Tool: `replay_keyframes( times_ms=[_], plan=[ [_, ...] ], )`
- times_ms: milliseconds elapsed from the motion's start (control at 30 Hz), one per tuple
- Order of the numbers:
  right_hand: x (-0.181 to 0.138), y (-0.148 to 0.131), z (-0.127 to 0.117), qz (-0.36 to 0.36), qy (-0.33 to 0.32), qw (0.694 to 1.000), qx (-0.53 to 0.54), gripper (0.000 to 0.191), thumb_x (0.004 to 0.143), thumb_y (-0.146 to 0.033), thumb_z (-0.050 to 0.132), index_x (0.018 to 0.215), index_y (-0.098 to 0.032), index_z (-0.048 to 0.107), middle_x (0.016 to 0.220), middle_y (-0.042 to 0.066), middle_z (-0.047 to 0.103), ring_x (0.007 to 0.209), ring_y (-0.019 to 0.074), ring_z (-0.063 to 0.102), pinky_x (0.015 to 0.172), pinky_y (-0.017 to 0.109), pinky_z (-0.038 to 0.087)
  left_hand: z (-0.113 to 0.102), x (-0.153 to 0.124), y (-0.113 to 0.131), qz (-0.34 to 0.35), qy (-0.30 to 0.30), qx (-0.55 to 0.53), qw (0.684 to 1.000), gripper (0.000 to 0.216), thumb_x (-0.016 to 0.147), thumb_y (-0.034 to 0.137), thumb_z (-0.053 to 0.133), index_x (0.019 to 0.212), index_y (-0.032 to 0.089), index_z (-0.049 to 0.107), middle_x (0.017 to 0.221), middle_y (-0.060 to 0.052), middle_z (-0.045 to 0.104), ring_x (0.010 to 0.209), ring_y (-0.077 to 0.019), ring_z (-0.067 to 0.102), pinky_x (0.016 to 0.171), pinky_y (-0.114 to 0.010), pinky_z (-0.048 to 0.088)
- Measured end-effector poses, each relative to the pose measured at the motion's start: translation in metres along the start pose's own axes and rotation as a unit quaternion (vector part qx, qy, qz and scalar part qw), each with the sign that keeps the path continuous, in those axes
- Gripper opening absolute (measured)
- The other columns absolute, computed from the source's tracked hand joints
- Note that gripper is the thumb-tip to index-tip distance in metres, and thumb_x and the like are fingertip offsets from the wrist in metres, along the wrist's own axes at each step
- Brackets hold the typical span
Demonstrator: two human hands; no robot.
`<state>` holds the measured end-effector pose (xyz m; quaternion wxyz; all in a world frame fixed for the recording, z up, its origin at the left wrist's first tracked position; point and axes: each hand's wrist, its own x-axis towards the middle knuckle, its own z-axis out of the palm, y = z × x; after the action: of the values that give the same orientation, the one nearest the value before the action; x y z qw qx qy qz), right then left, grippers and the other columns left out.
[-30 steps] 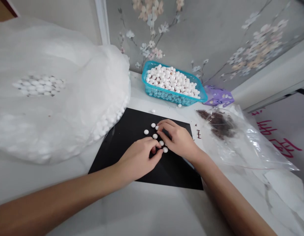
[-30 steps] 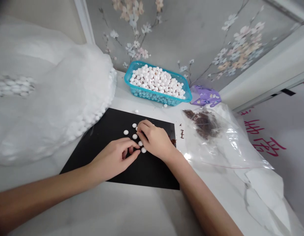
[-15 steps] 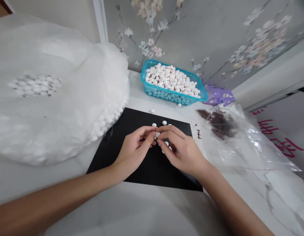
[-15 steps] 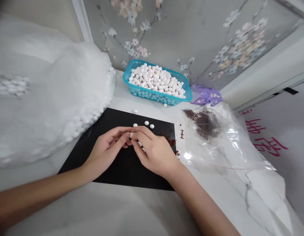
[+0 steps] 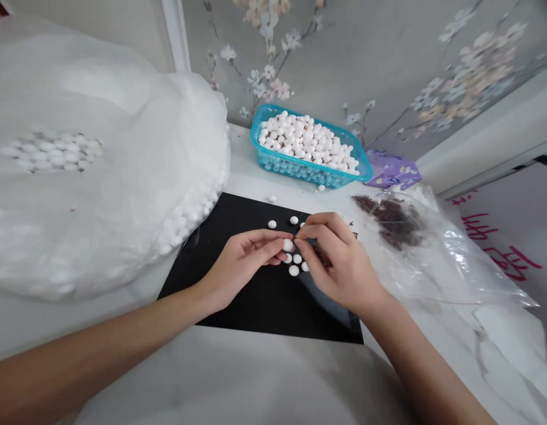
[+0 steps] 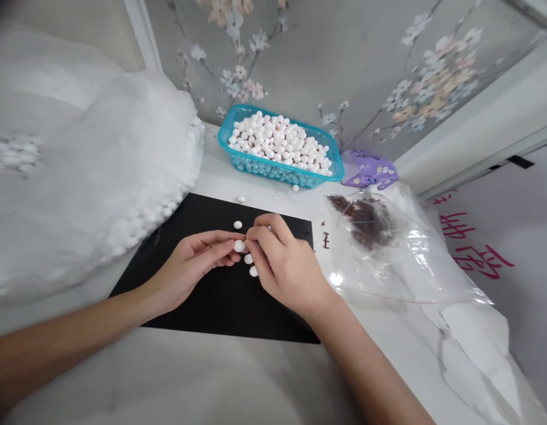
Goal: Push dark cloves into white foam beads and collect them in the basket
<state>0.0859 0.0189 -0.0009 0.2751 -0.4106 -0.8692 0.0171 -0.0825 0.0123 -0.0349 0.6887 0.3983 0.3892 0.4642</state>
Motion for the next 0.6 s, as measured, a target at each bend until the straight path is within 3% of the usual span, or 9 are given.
replay_keyframes(
  times_ms=[267, 600],
  plan=[
    [0.0011, 0.0001, -0.0050, -0.034, -0.029, 0.997, -0.069, 0.009, 0.088, -0.017, 0.043, 0.092, -0.019, 0.050, 0.094, 0.008, 0.051, 0.073, 0.0160, 0.058, 0.047, 0.024, 0.045, 0.0003, 0.0008, 0.0012, 0.007, -0.007, 0.002, 1.000, 0.017, 0.074, 0.028, 0.067, 0.088, 0.019, 0.071, 0.078, 0.000, 0.069, 0.076, -0.0123, 0.063, 0.075, -0.024, 0.049],
    [0.0014, -0.0009, -0.0040, -0.006, -0.053, 0.998, -0.024, 0.009, 0.090, -0.017, 0.040, 0.092, -0.020, 0.048, 0.096, 0.007, 0.051, 0.081, 0.0171, 0.058, 0.066, 0.031, 0.051, -0.0010, 0.0015, -0.0016, 0.025, -0.012, 0.011, 1.000, 0.015, 0.073, 0.027, 0.069, 0.086, 0.019, 0.070, 0.076, 0.000, 0.070, 0.077, -0.0123, 0.064, 0.076, -0.024, 0.049]
  ],
)
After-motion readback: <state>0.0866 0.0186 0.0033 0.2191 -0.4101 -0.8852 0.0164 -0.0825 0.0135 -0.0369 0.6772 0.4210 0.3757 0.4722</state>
